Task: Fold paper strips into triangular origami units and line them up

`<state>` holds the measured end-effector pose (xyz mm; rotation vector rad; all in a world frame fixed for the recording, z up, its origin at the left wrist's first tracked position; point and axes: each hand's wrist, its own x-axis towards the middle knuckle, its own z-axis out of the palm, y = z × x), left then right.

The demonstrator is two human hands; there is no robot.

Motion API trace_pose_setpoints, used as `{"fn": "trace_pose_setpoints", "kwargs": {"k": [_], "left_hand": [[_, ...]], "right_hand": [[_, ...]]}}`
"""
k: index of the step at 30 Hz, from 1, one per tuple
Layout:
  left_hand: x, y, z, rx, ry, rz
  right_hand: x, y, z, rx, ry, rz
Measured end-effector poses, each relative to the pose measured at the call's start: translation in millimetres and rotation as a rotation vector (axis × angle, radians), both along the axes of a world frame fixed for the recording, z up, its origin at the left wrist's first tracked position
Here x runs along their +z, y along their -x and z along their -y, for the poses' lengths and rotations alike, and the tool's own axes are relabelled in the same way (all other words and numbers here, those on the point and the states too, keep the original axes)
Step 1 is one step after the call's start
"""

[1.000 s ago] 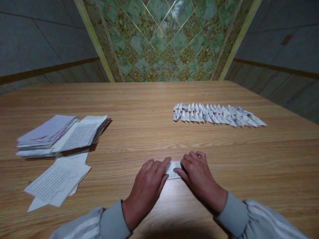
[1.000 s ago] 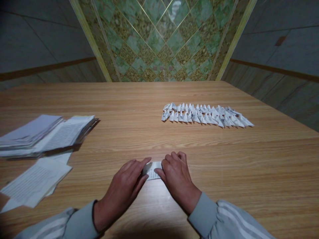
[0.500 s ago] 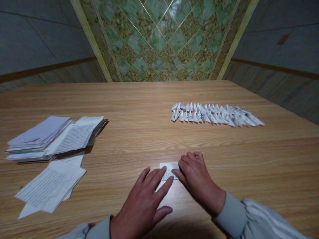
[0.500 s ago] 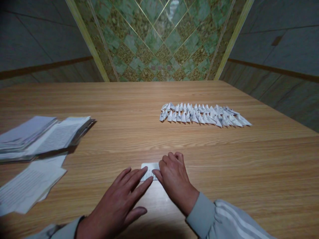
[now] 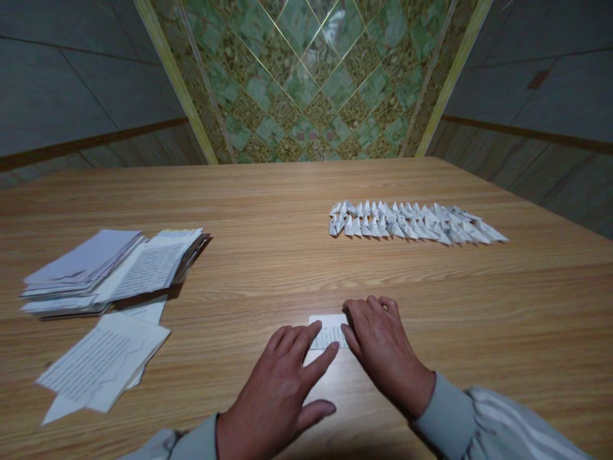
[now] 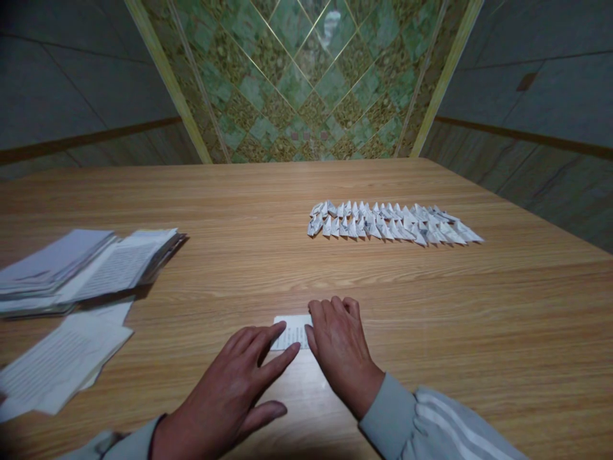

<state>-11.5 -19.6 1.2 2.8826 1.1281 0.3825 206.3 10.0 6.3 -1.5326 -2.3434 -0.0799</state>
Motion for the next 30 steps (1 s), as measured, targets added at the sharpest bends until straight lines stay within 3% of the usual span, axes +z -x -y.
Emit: {"fn": "trace_pose_setpoints", "kwargs": {"k": [7, 13, 24, 30], "left_hand": [[2.9, -1, 1, 0.018, 0.019, -0.022], [1.5, 1, 2, 0.019, -0.004, -0.065], [-0.7, 27, 4, -0.018, -0.072, -0.134], [1.6, 28, 5, -0.01, -0.066, -0.145]], "right_hand": [[-4.8, -10, 24, 0.276, -0.114, -0.066], [-13.1, -22, 36, 0.279, -0.124, -0.031], [-12.4, -34, 41, 0.298, -0.098, 0.0], [-13.6, -33, 43, 0.282, -0.12, -0.013]]}}
